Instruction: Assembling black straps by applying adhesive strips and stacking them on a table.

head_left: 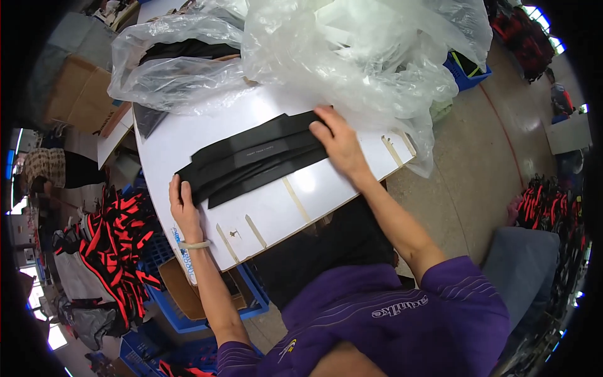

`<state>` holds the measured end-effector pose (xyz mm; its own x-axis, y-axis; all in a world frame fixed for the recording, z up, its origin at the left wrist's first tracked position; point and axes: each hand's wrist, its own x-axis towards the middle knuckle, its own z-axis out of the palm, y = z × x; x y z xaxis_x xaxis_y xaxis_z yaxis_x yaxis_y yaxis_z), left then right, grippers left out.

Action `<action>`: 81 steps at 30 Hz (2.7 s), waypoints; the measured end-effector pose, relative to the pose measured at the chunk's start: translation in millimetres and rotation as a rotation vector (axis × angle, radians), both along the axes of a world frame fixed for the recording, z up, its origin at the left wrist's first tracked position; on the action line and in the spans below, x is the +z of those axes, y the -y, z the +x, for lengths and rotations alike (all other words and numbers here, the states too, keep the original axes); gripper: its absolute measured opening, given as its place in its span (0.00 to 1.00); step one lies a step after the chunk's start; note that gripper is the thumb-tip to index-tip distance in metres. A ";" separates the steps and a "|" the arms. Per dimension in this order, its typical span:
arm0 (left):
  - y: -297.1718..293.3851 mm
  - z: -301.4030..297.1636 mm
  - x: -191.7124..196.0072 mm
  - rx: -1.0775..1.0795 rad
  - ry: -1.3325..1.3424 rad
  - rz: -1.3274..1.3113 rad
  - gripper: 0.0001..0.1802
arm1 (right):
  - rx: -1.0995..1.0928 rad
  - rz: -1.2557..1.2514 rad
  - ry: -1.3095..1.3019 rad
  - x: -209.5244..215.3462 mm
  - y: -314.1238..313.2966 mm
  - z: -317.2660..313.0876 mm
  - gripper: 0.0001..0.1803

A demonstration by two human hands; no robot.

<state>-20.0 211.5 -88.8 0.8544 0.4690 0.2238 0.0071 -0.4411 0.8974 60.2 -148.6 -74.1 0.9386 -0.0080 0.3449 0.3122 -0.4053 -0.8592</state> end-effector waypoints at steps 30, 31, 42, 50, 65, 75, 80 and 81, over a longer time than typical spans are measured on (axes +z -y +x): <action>-70.7 70.2 12.9 -0.398 -0.165 -0.009 0.30 | 0.208 -0.135 0.140 3.1 -58.1 34.2 0.28; -68.5 68.9 17.3 -0.391 -0.166 -0.009 0.30 | 0.166 -0.129 0.179 2.2 -57.2 34.9 0.28; -5.1 0.4 41.7 -0.313 -0.096 0.632 0.57 | 0.172 -0.379 0.332 -9.1 -53.5 39.8 0.23; 9.3 -15.5 33.6 -0.363 -0.274 0.997 0.57 | 0.181 -0.393 0.393 1.2 -62.4 27.8 0.18; 12.1 -13.1 37.3 -0.386 -0.183 0.998 0.54 | 0.319 -0.418 0.181 19.4 -132.2 71.0 0.10; 121.0 -9.0 110.3 -0.349 0.271 -0.963 0.15 | 0.685 0.146 -0.227 111.8 -77.5 -2.7 0.11; 144.9 -6.0 86.2 -0.277 0.311 -0.957 0.05 | 0.614 0.160 -0.267 102.9 -54.4 -37.6 0.11; 151.3 -8.3 86.8 -0.286 0.301 -0.957 0.05 | 0.622 0.135 -0.305 101.1 -48.7 -42.4 0.12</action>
